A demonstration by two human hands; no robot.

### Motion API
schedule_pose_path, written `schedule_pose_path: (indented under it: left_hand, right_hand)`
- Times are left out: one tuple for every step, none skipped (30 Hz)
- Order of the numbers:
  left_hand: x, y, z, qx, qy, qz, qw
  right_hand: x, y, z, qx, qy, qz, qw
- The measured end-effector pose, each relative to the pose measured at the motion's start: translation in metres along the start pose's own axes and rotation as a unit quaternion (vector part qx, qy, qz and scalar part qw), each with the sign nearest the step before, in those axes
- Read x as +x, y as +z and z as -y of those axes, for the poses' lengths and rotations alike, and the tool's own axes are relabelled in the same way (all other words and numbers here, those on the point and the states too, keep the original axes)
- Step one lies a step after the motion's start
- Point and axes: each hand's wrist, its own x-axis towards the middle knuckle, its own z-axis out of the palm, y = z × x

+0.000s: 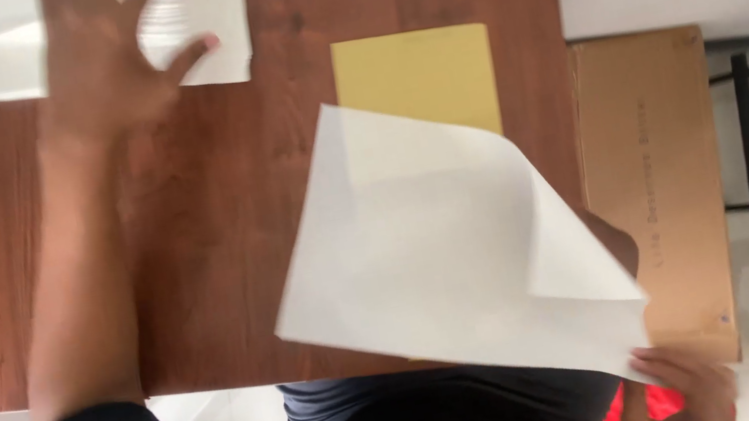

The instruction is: The person applies glue to the flaps of a white paper box and folds them to seal the structure. They then pick up a yellow cardboard template and place it on a white sheet, aligning and pressing the pieces together on a wooden table.

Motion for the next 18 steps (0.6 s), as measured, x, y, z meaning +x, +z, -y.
schedule_pose_path:
  left_hand:
    - [0.001, 0.001, -0.024, -0.002, 0.007, 0.004, 1.0]
    - [0.001, 0.002, -0.047, 0.019, 0.011, 0.025, 0.999]
    - [-0.006, 0.001, -0.074, 0.039, 0.008, 0.047, 0.998]
    - [-0.019, -0.003, -0.103, 0.037, 0.008, 0.053, 0.998]
    - [-0.028, -0.009, -0.125, 0.009, -0.034, 0.101, 0.994]
    - [-0.037, -0.014, -0.148, -0.019, -0.077, 0.148, 0.986]
    - [-0.054, -0.019, -0.166, -0.015, -0.077, 0.154, 0.985]
    - [-0.071, -0.024, -0.183, -0.034, -0.11, 0.122, 0.986]
    - [-0.088, -0.025, -0.202, -0.059, -0.141, 0.088, 0.984]
    - [-0.106, -0.028, -0.226, -0.061, -0.141, 0.092, 0.984]
    - [-0.124, -0.032, -0.249, -0.077, -0.155, 0.048, 0.984]
    - [-0.141, -0.037, -0.271, -0.093, -0.168, 0.004, 0.981]
    - [-0.145, -0.039, -0.292, -0.088, -0.17, 0.005, 0.982]
    - [-0.149, -0.041, -0.313, -0.094, -0.187, -0.013, 0.978]
    - [-0.155, -0.043, -0.335, -0.098, -0.207, -0.03, 0.973]
    - [-0.156, -0.041, -0.34, -0.093, -0.21, -0.027, 0.973]
    - [-0.158, -0.039, -0.345, -0.064, -0.212, -0.016, 0.975]
    - [-0.159, -0.037, -0.351, -0.035, -0.215, -0.005, 0.976]
  right_hand:
    - [-0.004, -0.008, -0.013, 0.0, 0.008, -0.002, 1.0]
    - [-0.009, -0.015, -0.025, 0.034, 0.004, 0.021, 0.999]
    - [-0.013, -0.027, -0.04, 0.069, -0.004, 0.05, 0.996]
    - [-0.04, -0.03, -0.129, 0.07, 0.0, 0.055, 0.996]
    - [-0.068, -0.046, -0.215, 0.132, 0.122, 0.22, 0.959]
    - [-0.103, -0.082, -0.289, 0.186, 0.241, 0.373, 0.876]
    - [-0.11, -0.083, -0.302, 0.192, 0.243, 0.377, 0.873]
    - [-0.117, -0.082, -0.315, 0.175, 0.199, 0.339, 0.903]
    - [-0.124, -0.089, -0.328, 0.152, 0.157, 0.296, 0.93]
    - [-0.129, -0.098, -0.323, 0.151, 0.161, 0.298, 0.929]
    - [-0.128, -0.099, -0.322, 0.167, 0.129, 0.272, 0.939]
    - [-0.127, -0.101, -0.319, 0.182, 0.098, 0.246, 0.947]
    - [-0.127, -0.101, -0.342, 0.187, 0.097, 0.248, 0.946]
    - [-0.126, -0.101, -0.365, 0.169, 0.05, 0.265, 0.948]
    - [-0.126, -0.101, -0.388, 0.151, 0.004, 0.284, 0.947]
    - [-0.124, -0.091, -0.383, 0.157, 0.002, 0.287, 0.945]
    - [-0.122, -0.082, -0.379, 0.199, 0.015, 0.232, 0.952]
    - [-0.121, -0.075, -0.374, 0.241, 0.03, 0.176, 0.954]
